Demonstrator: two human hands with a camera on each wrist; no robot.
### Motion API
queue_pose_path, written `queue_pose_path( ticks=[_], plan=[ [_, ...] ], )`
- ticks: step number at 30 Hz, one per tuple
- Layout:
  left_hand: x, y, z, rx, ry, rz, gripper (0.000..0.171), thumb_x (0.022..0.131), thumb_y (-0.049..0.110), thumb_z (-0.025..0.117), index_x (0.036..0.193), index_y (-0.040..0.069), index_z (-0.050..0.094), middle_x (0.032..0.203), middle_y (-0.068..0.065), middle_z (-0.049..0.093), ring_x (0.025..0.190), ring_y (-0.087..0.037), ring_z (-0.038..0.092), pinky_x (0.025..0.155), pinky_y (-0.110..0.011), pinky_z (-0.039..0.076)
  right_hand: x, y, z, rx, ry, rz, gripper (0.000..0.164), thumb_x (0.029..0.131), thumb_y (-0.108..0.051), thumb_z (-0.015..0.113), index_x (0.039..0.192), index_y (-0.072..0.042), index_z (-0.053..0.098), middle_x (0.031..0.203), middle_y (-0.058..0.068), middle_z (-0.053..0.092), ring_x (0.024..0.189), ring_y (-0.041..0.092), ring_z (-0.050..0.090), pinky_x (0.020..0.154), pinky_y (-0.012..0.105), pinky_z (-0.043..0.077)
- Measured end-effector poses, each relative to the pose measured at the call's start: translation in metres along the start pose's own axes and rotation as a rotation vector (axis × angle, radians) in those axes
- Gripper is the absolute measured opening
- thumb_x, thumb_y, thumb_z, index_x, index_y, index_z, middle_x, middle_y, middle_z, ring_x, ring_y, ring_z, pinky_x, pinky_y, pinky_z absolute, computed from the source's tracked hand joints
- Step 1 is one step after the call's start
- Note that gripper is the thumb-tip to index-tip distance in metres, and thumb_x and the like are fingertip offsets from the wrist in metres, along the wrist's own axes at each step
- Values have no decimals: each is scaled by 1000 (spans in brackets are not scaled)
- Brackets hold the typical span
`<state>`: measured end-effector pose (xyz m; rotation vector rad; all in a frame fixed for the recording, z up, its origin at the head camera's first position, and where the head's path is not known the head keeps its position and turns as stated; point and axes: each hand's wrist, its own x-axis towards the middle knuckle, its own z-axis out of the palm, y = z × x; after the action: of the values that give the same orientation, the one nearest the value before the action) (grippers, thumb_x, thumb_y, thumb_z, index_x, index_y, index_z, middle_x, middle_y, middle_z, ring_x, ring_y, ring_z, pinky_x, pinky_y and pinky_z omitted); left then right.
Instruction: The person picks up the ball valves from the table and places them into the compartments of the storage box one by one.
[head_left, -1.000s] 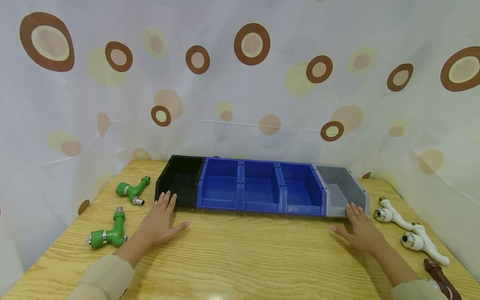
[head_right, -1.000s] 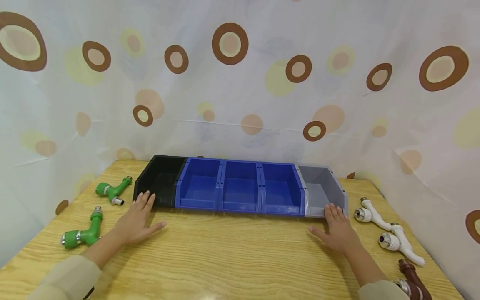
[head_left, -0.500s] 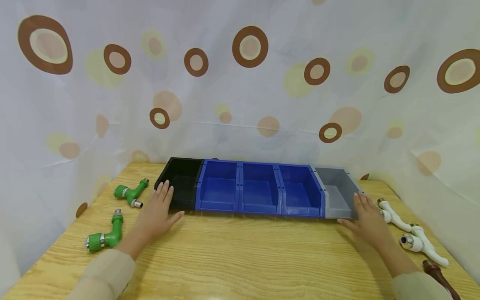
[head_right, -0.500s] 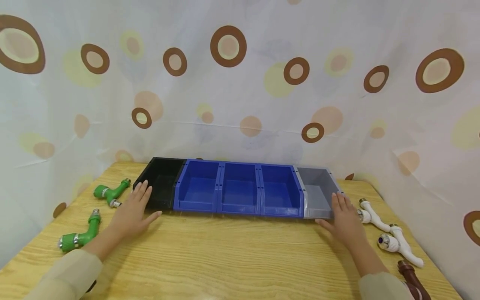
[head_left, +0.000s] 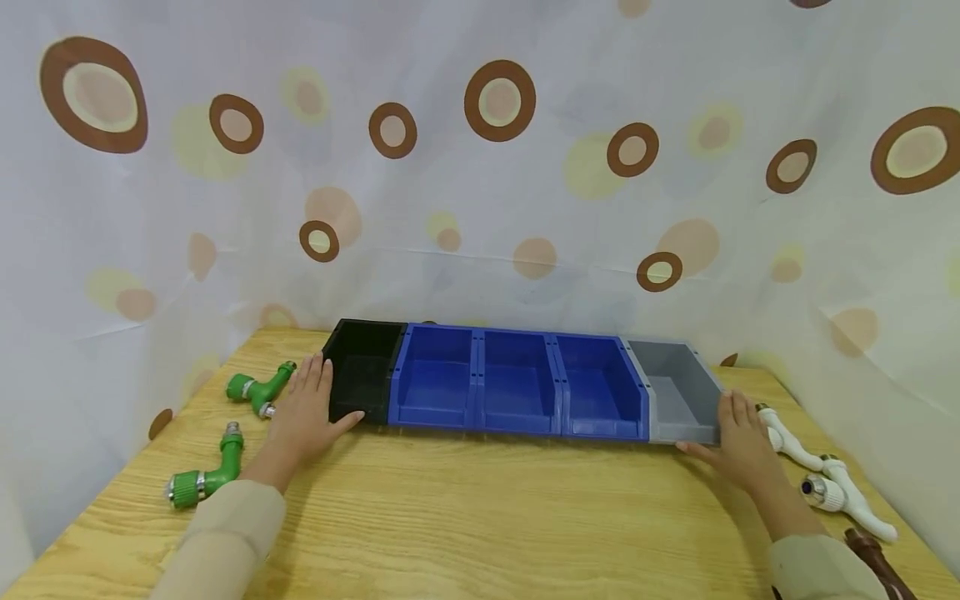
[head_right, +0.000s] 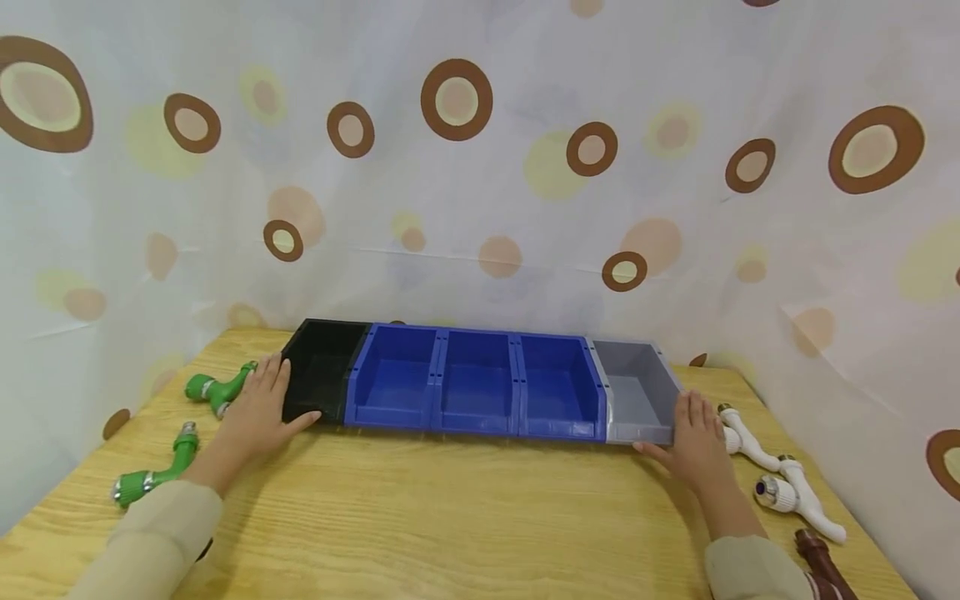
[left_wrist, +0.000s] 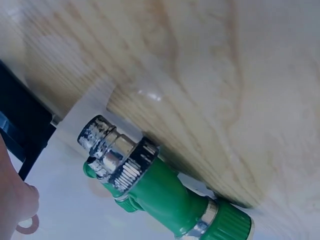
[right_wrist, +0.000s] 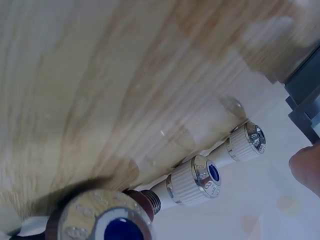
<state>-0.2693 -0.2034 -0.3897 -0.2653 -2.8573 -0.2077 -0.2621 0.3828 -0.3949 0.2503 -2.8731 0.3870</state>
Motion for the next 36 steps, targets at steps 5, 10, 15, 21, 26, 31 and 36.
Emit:
queue_pose_path(
  ticks=[5,10,15,21,26,31,36],
  plan=[
    [2,-3,-3,-21,-14,-17,98,85,53,57,143,-13,15,151,-31,11,140,-46,8,114,-54,12,1,3,3,2,23,-3,114,82,-55,61,140,20,-3,143,44,-3,133,58,-5,103,71,8],
    [4,-8,-5,-59,-41,-25,101,83,55,58,144,-13,12,151,-31,8,140,-45,6,114,-54,10,8,-1,-1,10,31,-12,115,80,-54,63,140,20,0,143,44,-3,132,58,-2,102,71,9],
    [4,-10,-3,-87,-56,-40,105,82,56,60,145,-11,10,152,-29,6,141,-44,3,115,-54,8,11,-6,-4,5,32,-14,114,80,-55,63,141,19,2,144,43,0,133,58,0,102,72,10],
    [5,-9,-1,-117,-73,-37,108,80,59,59,145,-10,9,153,-29,6,141,-43,1,115,-53,7,8,-6,-3,24,-7,24,116,80,-58,61,140,19,-1,144,43,-4,134,55,-6,103,71,6],
    [3,-10,-2,-101,-51,-35,106,80,57,61,145,-11,11,152,-30,8,141,-44,4,115,-54,9,9,-7,-1,18,-13,33,116,79,-58,62,140,20,0,144,43,0,134,55,-3,103,71,6],
    [2,-9,-2,-94,-49,-36,106,80,57,61,144,-12,12,152,-30,9,141,-44,5,115,-54,9,10,-8,-1,0,-28,34,116,80,-59,60,140,20,-1,144,43,-1,134,55,-4,105,69,3],
    [2,-8,-2,-88,-48,-31,106,80,58,60,144,-12,13,151,-30,10,140,-45,6,114,-54,11,8,-9,-2,-19,-27,37,115,80,-58,60,140,20,0,144,43,1,134,55,-2,105,69,4]
  ],
)
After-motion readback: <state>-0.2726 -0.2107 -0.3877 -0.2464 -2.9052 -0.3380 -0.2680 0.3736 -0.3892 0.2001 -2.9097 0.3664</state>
